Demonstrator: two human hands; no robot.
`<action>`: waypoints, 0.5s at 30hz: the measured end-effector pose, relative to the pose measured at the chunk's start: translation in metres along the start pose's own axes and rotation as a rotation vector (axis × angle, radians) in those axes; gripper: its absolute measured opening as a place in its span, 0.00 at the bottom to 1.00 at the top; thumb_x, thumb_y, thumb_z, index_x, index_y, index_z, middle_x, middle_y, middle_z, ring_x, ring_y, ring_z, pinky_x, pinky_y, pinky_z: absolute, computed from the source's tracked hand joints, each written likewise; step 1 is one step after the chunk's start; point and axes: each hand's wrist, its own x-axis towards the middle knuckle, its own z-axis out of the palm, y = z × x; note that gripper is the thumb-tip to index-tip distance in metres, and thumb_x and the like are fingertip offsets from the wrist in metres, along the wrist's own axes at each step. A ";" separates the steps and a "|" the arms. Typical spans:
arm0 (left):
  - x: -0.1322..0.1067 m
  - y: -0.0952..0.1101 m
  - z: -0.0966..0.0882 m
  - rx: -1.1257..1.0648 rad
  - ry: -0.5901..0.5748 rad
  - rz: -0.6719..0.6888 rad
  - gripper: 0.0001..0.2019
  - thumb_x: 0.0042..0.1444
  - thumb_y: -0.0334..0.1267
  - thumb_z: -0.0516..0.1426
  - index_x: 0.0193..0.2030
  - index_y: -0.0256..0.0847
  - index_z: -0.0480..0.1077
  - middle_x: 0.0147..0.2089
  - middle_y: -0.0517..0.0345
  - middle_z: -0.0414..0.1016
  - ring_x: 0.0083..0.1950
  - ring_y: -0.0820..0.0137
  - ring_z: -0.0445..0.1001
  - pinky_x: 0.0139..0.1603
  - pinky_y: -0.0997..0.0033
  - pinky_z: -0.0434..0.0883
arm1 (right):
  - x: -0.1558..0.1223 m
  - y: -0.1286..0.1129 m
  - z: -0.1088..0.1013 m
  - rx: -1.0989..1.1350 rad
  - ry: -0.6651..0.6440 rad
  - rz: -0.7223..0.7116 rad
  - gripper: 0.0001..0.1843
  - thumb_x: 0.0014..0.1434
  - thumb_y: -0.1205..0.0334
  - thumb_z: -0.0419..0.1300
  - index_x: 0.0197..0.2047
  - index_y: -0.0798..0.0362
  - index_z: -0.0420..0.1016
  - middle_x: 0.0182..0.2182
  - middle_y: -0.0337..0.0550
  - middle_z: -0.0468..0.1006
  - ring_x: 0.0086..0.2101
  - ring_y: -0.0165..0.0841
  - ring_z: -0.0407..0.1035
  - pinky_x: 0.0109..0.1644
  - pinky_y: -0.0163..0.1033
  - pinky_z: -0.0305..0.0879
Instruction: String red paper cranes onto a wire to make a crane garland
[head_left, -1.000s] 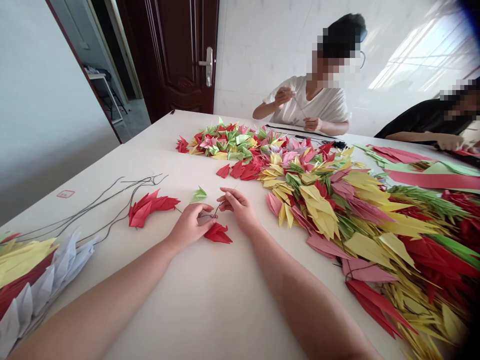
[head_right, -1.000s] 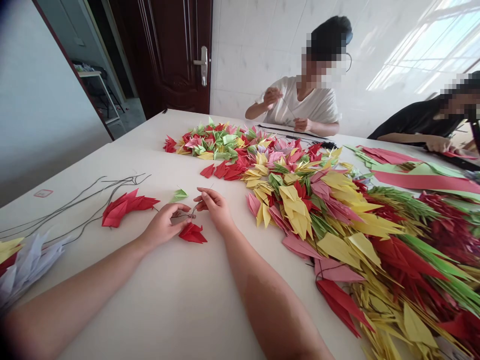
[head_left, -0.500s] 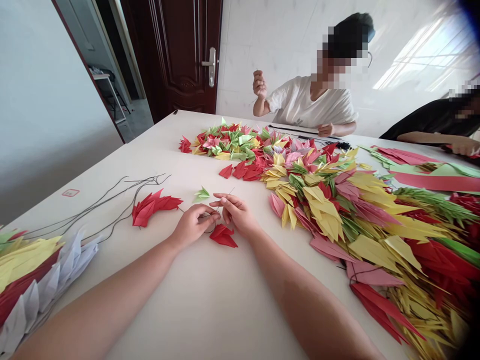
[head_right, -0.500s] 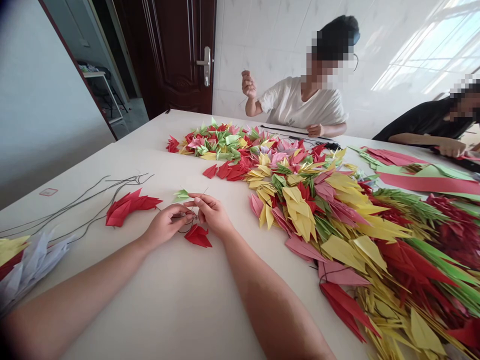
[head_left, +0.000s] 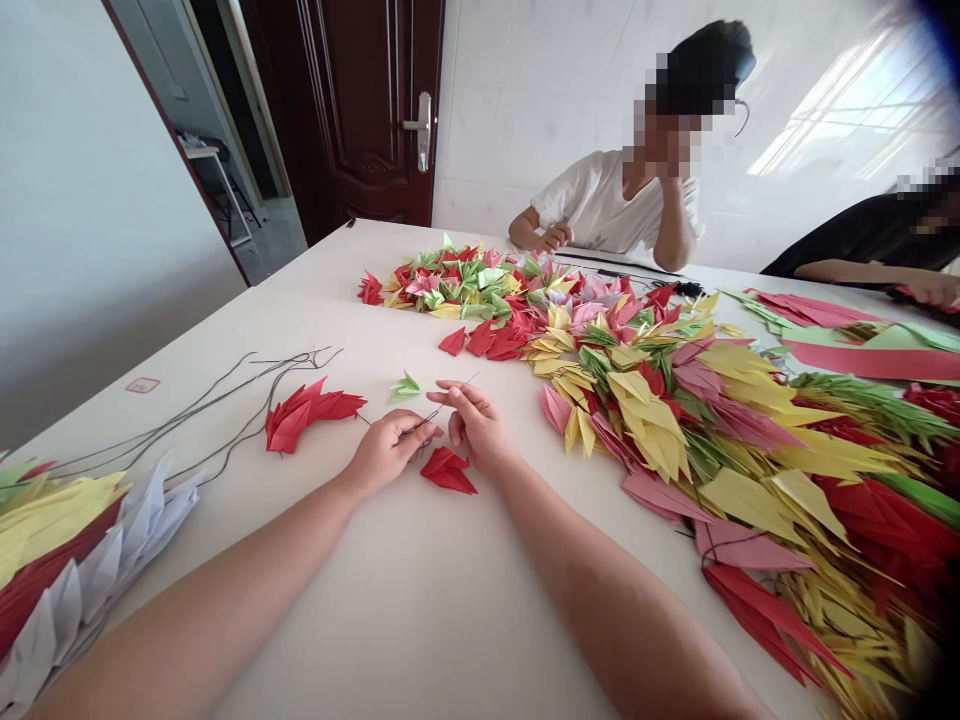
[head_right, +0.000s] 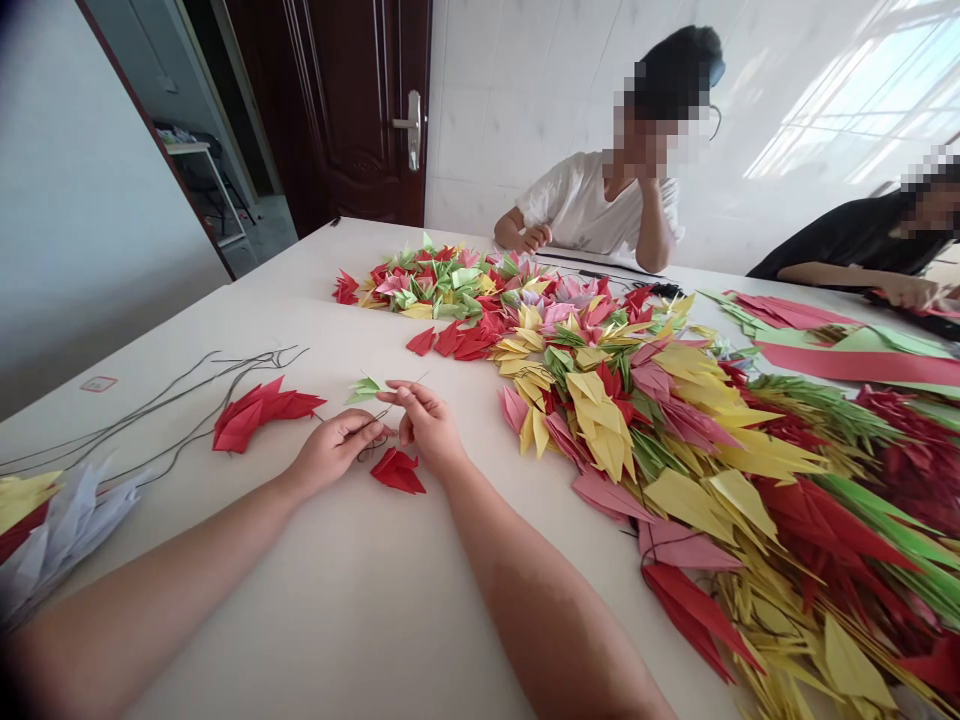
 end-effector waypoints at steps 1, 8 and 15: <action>-0.001 0.001 -0.001 0.004 -0.002 0.003 0.19 0.56 0.51 0.48 0.32 0.41 0.72 0.32 0.55 0.73 0.39 0.66 0.71 0.42 0.68 0.67 | 0.002 0.000 -0.002 0.031 0.044 -0.007 0.17 0.50 0.48 0.56 0.39 0.50 0.71 0.35 0.40 0.78 0.13 0.19 0.54 0.16 0.31 0.49; -0.001 0.003 0.001 -0.060 0.006 -0.036 0.20 0.58 0.53 0.43 0.24 0.42 0.62 0.27 0.59 0.69 0.35 0.68 0.71 0.39 0.71 0.67 | 0.008 0.000 -0.007 0.215 0.147 -0.024 0.13 0.49 0.52 0.59 0.35 0.51 0.71 0.26 0.39 0.76 0.25 0.26 0.65 0.32 0.34 0.63; -0.001 -0.001 0.001 0.003 -0.043 0.013 0.20 0.60 0.49 0.40 0.23 0.42 0.57 0.24 0.61 0.62 0.30 0.70 0.65 0.37 0.71 0.64 | 0.006 -0.002 -0.002 0.434 0.128 0.048 0.08 0.52 0.56 0.59 0.33 0.51 0.68 0.21 0.34 0.70 0.30 0.28 0.70 0.41 0.37 0.66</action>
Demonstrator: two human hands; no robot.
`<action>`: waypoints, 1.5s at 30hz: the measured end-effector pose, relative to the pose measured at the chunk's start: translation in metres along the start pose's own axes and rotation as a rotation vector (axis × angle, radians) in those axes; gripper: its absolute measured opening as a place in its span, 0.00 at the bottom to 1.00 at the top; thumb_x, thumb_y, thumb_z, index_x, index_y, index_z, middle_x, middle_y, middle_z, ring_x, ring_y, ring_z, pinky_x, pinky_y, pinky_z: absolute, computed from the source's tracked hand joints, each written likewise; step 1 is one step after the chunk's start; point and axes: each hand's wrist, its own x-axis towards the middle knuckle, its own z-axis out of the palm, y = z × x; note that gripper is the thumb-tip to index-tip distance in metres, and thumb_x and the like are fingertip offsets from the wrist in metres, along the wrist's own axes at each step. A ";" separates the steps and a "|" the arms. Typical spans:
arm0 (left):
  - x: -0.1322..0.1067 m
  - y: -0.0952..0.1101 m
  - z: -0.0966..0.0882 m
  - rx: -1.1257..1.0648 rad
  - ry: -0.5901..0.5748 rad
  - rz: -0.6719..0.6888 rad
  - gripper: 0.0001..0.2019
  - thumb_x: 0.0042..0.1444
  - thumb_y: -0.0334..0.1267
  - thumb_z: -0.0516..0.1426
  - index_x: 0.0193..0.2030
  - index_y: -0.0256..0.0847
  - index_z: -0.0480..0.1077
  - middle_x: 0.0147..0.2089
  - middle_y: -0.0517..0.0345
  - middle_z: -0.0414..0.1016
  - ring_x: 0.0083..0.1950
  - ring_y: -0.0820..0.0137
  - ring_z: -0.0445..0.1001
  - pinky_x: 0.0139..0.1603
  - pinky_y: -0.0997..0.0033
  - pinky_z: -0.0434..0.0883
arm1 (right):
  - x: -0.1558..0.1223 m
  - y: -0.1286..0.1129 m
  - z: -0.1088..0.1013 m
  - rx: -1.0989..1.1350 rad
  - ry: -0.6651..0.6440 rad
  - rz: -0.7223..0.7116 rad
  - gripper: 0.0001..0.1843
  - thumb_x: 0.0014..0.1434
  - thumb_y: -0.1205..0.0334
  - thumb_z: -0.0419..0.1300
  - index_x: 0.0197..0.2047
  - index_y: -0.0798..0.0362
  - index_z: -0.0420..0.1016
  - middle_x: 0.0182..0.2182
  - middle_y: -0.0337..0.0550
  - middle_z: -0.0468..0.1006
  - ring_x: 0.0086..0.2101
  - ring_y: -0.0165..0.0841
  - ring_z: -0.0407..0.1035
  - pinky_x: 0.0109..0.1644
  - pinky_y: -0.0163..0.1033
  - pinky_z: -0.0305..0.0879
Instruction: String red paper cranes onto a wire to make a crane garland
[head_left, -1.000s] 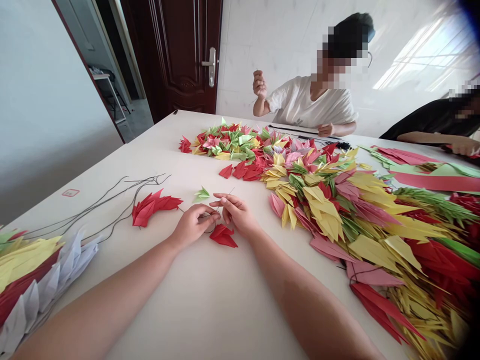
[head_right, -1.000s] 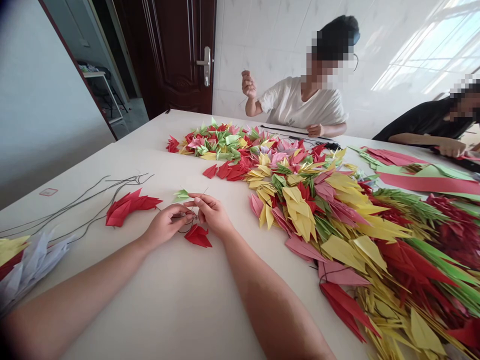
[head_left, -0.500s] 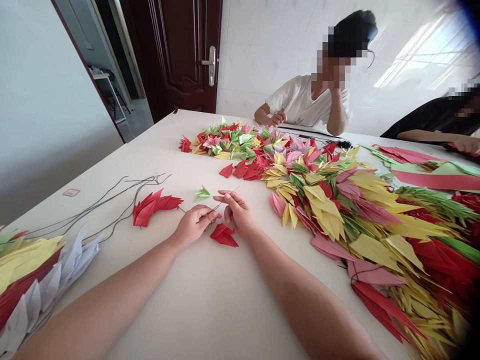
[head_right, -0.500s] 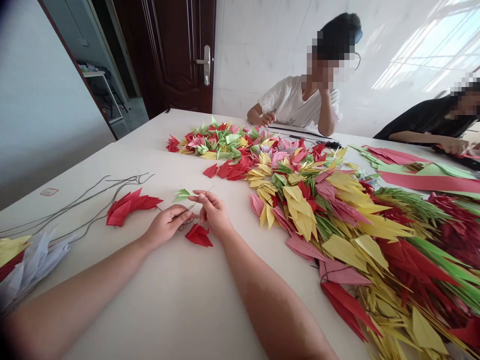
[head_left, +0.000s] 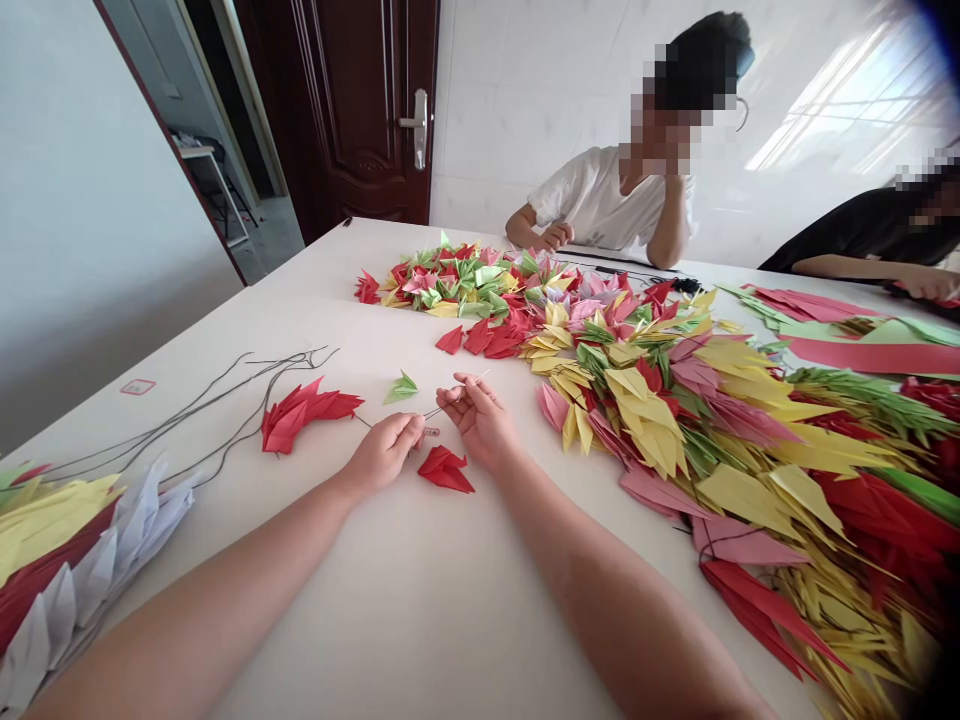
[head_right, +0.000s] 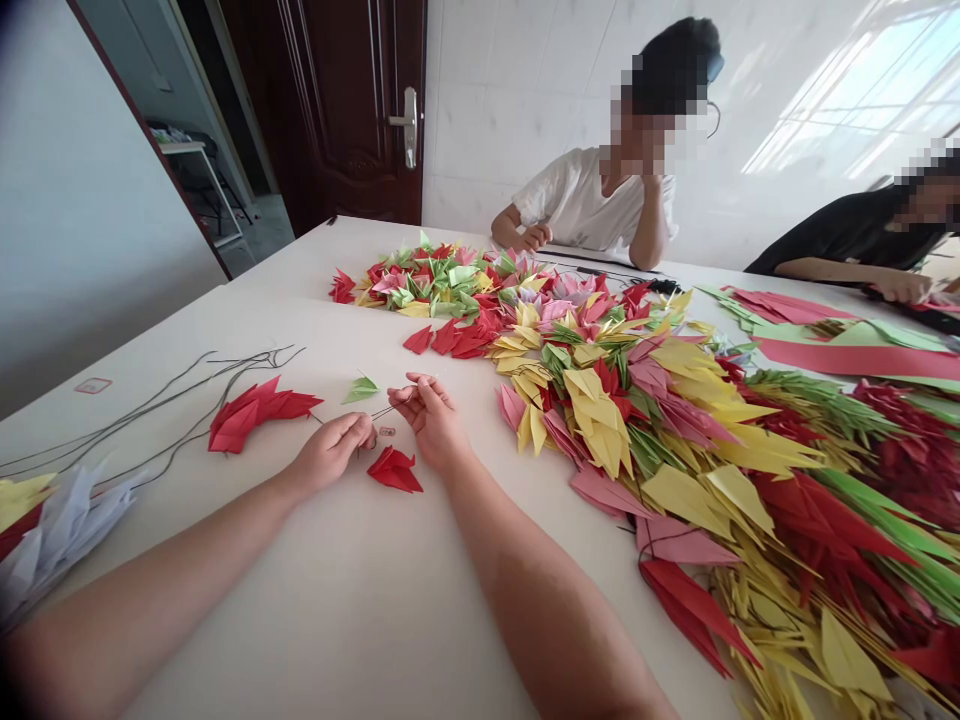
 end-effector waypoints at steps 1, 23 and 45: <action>0.000 0.000 0.000 0.031 -0.015 0.010 0.20 0.61 0.49 0.39 0.23 0.42 0.56 0.24 0.61 0.62 0.29 0.71 0.64 0.36 0.71 0.64 | -0.001 0.000 0.002 0.034 -0.004 0.007 0.07 0.52 0.57 0.58 0.32 0.51 0.67 0.19 0.32 0.67 0.27 0.26 0.68 0.40 0.36 0.66; -0.014 0.008 -0.036 0.510 0.471 0.188 0.13 0.59 0.47 0.46 0.41 0.43 0.65 0.45 0.52 0.70 0.52 0.64 0.64 0.55 0.58 0.58 | -0.027 -0.120 0.020 0.007 0.117 -0.272 0.03 0.54 0.64 0.57 0.30 0.55 0.68 0.12 0.25 0.47 0.13 0.19 0.39 0.14 0.26 0.39; -0.021 0.036 0.010 0.294 0.246 0.046 0.20 0.59 0.48 0.43 0.26 0.42 0.69 0.25 0.58 0.72 0.28 0.68 0.70 0.30 0.70 0.65 | -0.021 -0.083 0.023 -0.284 -0.105 -0.063 0.12 0.50 0.57 0.58 0.35 0.56 0.71 0.13 0.25 0.46 0.14 0.19 0.37 0.17 0.29 0.34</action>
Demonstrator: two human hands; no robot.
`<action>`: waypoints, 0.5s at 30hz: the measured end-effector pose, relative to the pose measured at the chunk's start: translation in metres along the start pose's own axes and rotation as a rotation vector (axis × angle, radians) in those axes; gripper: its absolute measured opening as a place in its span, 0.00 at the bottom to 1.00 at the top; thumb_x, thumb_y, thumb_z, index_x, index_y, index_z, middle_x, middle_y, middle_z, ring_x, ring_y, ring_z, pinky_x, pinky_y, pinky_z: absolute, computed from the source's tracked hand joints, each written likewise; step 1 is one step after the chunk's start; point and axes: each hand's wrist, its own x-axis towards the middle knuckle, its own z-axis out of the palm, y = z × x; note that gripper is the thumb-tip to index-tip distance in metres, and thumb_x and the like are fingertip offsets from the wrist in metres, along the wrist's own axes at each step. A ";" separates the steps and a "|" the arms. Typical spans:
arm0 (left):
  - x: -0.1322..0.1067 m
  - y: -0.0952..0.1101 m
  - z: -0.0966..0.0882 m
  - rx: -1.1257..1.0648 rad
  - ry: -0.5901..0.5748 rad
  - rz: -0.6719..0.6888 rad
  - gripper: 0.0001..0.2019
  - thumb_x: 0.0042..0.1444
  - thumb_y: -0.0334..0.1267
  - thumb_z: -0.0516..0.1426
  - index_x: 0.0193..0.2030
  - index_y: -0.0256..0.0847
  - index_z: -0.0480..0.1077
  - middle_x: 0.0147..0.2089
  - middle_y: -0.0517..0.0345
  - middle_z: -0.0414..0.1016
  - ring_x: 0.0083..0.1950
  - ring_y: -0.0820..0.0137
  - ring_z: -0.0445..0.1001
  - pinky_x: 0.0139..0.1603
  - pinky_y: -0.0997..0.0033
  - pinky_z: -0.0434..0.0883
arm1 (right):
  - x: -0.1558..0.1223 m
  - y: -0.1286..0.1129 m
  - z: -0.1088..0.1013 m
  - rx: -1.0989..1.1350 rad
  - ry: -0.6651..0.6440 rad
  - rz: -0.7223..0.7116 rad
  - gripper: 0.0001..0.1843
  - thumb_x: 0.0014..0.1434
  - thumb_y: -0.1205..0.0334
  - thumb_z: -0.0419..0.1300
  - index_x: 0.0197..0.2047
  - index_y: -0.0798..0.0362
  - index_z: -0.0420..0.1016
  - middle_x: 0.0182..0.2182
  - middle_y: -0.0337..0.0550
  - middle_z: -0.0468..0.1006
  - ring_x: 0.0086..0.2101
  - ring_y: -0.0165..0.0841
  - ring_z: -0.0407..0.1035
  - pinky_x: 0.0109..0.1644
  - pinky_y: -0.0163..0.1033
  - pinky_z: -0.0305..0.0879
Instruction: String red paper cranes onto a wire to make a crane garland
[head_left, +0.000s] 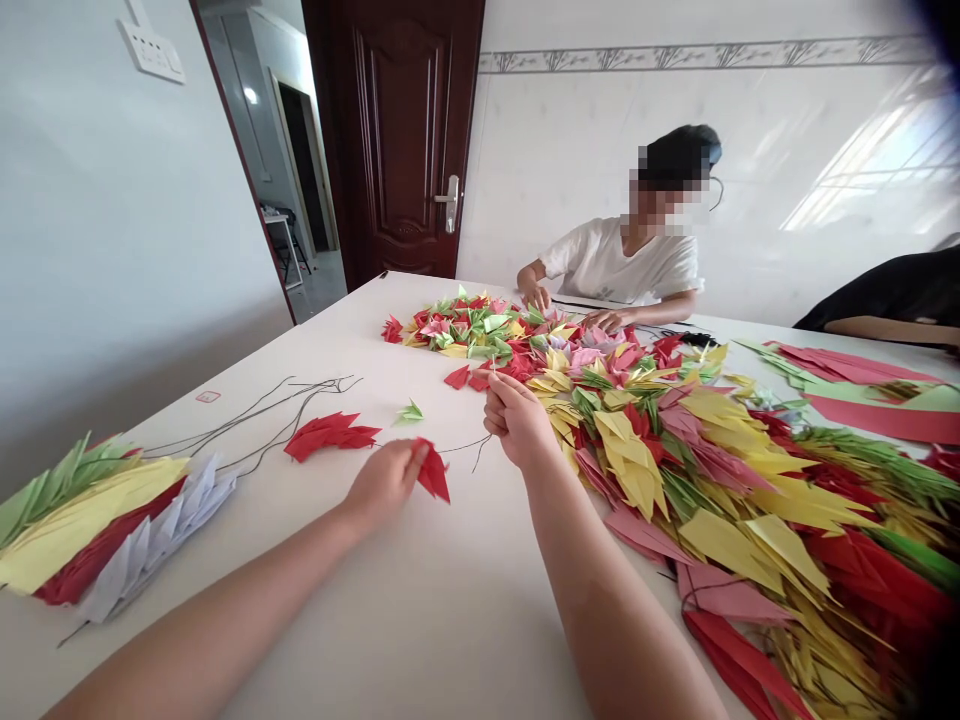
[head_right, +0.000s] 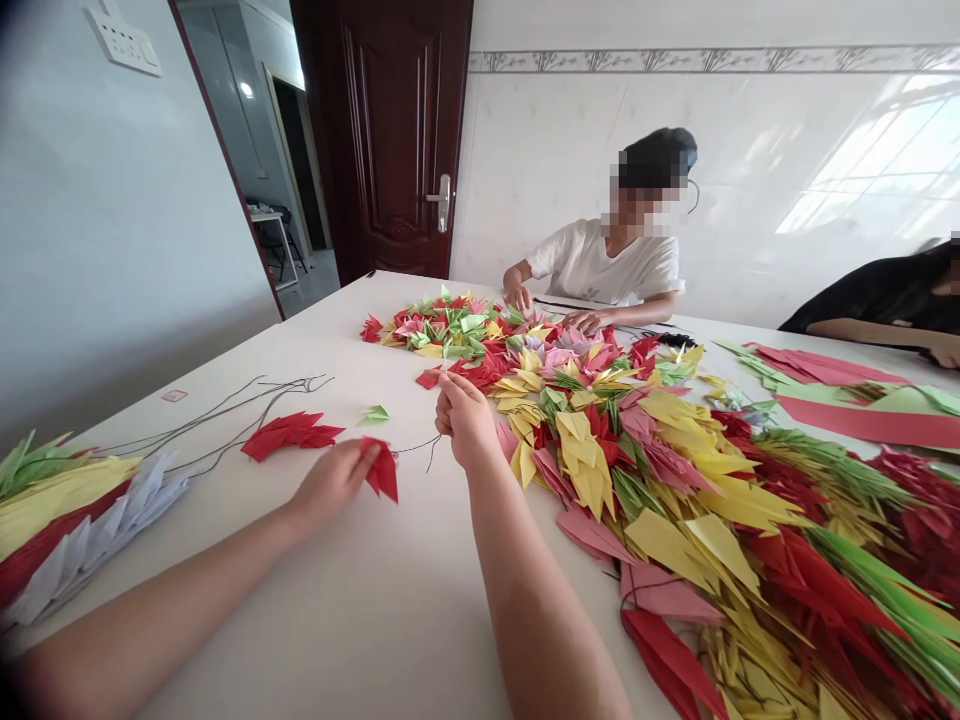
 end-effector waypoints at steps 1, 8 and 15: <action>0.007 -0.002 -0.004 -0.075 0.122 -0.086 0.21 0.58 0.51 0.45 0.22 0.42 0.66 0.20 0.60 0.68 0.23 0.70 0.67 0.25 0.71 0.62 | 0.000 0.002 0.001 -0.035 -0.016 0.001 0.12 0.50 0.57 0.57 0.36 0.55 0.71 0.13 0.26 0.46 0.14 0.19 0.37 0.17 0.30 0.34; 0.032 -0.017 0.012 -0.650 0.283 -0.398 0.21 0.49 0.57 0.53 0.31 0.37 0.66 0.19 0.62 0.67 0.20 0.74 0.63 0.22 0.74 0.60 | 0.001 0.042 0.016 -0.539 -0.095 -0.094 0.14 0.55 0.57 0.51 0.40 0.54 0.71 0.13 0.28 0.49 0.15 0.22 0.43 0.17 0.30 0.40; 0.026 -0.018 0.013 -0.885 0.233 -0.349 0.34 0.51 0.45 0.56 0.62 0.42 0.45 0.18 0.69 0.65 0.18 0.77 0.60 0.20 0.78 0.59 | 0.002 0.063 0.013 -0.577 -0.181 0.012 0.14 0.56 0.57 0.49 0.43 0.51 0.67 0.13 0.26 0.48 0.14 0.22 0.42 0.16 0.29 0.41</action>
